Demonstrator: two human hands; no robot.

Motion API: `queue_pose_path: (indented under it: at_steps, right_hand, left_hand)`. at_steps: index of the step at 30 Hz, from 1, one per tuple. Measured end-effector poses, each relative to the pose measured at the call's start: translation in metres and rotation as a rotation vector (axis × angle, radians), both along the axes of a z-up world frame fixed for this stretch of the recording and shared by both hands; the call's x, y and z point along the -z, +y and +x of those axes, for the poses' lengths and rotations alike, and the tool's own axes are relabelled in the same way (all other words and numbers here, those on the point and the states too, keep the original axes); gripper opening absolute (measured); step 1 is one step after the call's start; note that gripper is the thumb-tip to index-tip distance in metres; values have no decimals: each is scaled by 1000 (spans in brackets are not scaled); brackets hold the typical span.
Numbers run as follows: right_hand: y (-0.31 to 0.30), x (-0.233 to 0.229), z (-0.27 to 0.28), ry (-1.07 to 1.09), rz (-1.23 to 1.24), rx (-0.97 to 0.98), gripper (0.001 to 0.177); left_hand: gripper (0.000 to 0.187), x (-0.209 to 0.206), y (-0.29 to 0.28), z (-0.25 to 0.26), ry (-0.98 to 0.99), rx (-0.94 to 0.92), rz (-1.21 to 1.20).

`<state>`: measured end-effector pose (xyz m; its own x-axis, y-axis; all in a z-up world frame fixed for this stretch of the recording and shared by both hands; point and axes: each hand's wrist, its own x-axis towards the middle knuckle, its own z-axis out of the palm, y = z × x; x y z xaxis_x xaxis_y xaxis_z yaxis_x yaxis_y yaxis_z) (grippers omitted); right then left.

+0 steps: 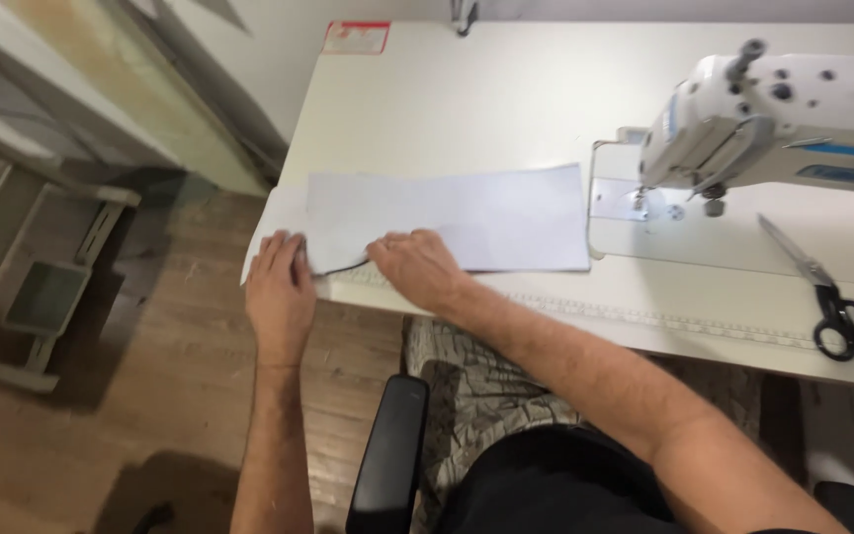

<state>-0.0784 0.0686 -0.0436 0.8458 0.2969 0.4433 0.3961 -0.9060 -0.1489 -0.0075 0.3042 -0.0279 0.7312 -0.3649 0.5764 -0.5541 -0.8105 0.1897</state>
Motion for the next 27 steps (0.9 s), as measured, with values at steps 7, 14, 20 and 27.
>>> queue_pose_path:
  at_steps: [7, 14, 20, 27]
  right_hand:
    - [-24, -48, -48, 176, 123, 109, 14]
    - [-68, -44, -113, 92, 518, 253, 54]
    - [-74, -72, -158, 296, 1223, 163, 51]
    - [-183, -52, -283, 117, 1902, 256, 19]
  left_hand:
    - [39, -2, 7, 5, 178, 115, -40]
    - [48, -73, -50, -26, 639, 217, -349]
    - [47, -114, -114, -98, 391, 142, -320]
    - [49, -184, -209, -232, 892, 1153, 50]
